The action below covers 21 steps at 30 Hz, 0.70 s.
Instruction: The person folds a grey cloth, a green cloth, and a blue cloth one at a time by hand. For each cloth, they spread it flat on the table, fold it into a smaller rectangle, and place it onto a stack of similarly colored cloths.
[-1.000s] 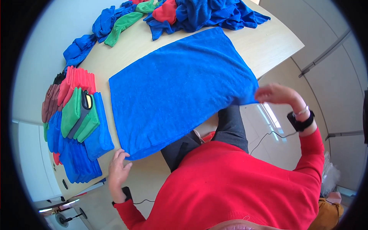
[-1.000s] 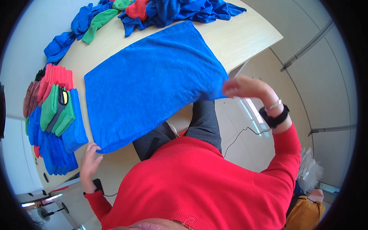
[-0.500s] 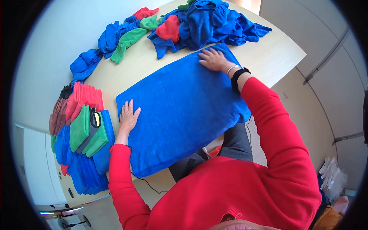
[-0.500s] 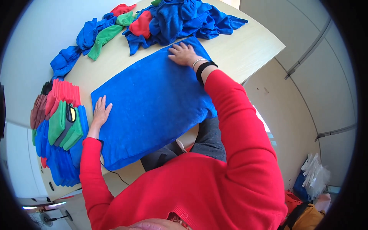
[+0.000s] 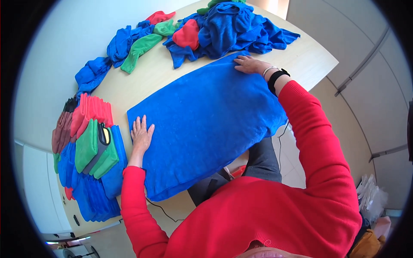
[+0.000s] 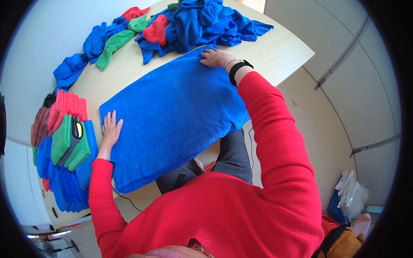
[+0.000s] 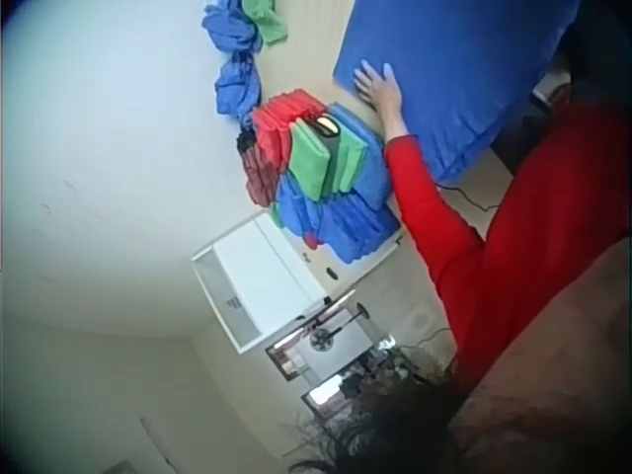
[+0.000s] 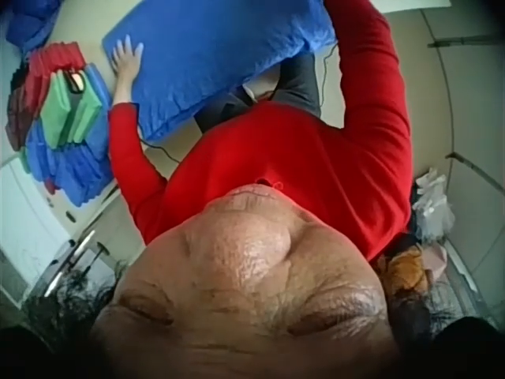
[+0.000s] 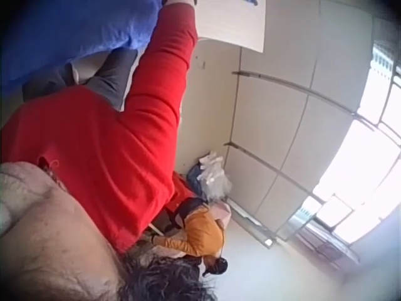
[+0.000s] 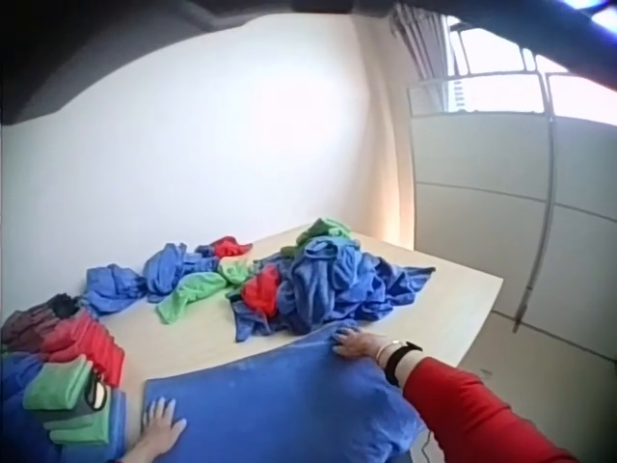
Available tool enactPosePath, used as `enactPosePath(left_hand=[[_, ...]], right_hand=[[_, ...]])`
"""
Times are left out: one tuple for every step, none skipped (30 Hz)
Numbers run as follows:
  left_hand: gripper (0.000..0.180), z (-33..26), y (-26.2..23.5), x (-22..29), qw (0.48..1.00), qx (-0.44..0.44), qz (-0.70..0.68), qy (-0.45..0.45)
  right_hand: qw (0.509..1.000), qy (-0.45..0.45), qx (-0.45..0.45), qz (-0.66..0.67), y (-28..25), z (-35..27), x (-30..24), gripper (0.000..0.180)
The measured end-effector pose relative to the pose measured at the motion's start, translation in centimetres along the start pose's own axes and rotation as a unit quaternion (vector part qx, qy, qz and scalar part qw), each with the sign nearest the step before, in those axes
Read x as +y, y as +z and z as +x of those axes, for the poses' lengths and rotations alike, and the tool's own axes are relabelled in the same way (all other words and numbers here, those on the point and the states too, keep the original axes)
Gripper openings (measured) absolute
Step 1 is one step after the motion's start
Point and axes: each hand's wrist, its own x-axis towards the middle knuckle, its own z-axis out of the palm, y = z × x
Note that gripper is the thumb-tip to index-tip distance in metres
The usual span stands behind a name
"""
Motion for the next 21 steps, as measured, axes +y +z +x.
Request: enactPosePath(left_hand=[[0.068, -0.4, 0.2, -0.5, 1.0, -0.002, 0.004, -0.006], [0.068, -0.5, 0.3, -0.7, 1.0, -0.004, 0.006, -0.009], [0.068, -0.5, 0.4, -0.9, 1.0, -0.006, 0.01, -0.012], [0.068, -0.3, 0.3, -0.6, 1.0, -0.003, 0.012, -0.006], [0.068, -0.3, 0.1, -0.4, 1.0, -0.004, 0.011, -0.008], [0.067, -0.3, 0.0, -0.2, 1.0, -0.005, 0.01, -0.011], [0.067, -0.4, 0.0, -0.1, 1.0, -0.008, 0.009, -0.013], [0.067, -0.7, 0.0, -0.1, 1.0, -0.009, 0.014, -0.011], [0.067, -1.0, 0.3, -0.1, 1.0, -0.013, 0.013, -0.009], [0.067, -1.1, 0.2, 0.0, 1.0, -0.012, 0.011, -0.01], [0.066, -1.0, 0.0, 0.1, 1.0, -0.011, 0.009, -0.011], [0.066, -0.7, -0.1, 0.2, 1.0, -0.005, 0.012, -0.011], [0.066, -0.8, 0.0, 0.2, 1.0, -0.007, 0.011, -0.012], [0.066, -0.9, 0.0, 0.3, 1.0, -0.008, 0.008, -0.013], [0.066, -0.9, 0.0, 0.2, 1.0, -0.01, 0.005, -0.013], [0.066, -0.9, -0.1, 0.4, 1.0, -0.008, 0.006, -0.012], [0.066, -0.8, -0.2, 0.5, 1.0, -0.01, 0.008, -0.012], [0.065, -0.7, -0.3, 0.7, 1.0, -0.013, 0.009, -0.012], [0.065, -0.8, -0.2, 0.6, 1.0, -0.018, 0.009, -0.014], [0.065, -0.9, -0.2, 0.5, 1.0, -0.018, 0.009, -0.014], [0.065, -0.9, -0.2, 0.3, 1.0, -0.018, 0.012, -0.017]], right_hand=[[1.0, 0.009, -0.018, -0.022, -0.7, -0.1, -0.6, 0.057], [0.998, 0.022, -0.036, -0.045, -1.4, -0.3, -1.0, 0.057], [0.996, 0.034, -0.054, -0.066, -1.8, -0.4, -1.7, 0.057], [0.996, 0.039, -0.049, -0.064, -2.0, -0.1, -2.4, 0.057], [0.998, -0.012, -0.057, -0.03, -1.9, 0.4, -3.7, 0.056], [0.996, -0.064, -0.065, 0.004, -1.9, 0.5, -4.4, 0.056], [0.996, -0.062, -0.063, 0.009, -1.2, 0.6, -4.2, 0.056], [0.999, -0.045, -0.029, 0.006, -0.5, 0.7, -4.2, 0.056], [1.0, -0.027, 0.005, 0.003, 0.3, 0.9, -4.2, 0.056], [0.999, -0.014, 0.044, -0.003, 0.3, 1.4, -4.3, 0.056], [0.999, -0.016, 0.049, -0.002, 0.1, 2.0, -4.2, 0.056], [0.999, 0.009, 0.05, 0.002, -0.1, 2.4, -4.1, 0.055], [0.998, 0.035, 0.046, 0.008, 0.0, 2.7, -4.1, 0.055], [0.997, 0.06, 0.042, 0.013, 0.0, 2.9, -4.1, 0.055], [0.997, 0.059, 0.044, 0.014, -0.2, 3.3, -4.1, 0.055], [0.997, 0.064, 0.021, 0.043, -0.6, 3.6, -3.8, 0.055], [0.995, 0.07, -0.001, 0.072, -1.1, 3.8, -3.5, 0.055], [0.992, 0.076, -0.023, 0.1, -1.4, 3.9, -3.3, 0.054], [0.992, 0.076, -0.023, 0.1, -1.1, 3.7, -3.4, 0.054], [0.997, 0.046, -0.002, 0.056, -0.6, 3.4, -3.7, 0.054], [1.0, 0.015, 0.02, 0.012, -0.1, 3.1, -3.9, 0.054]])
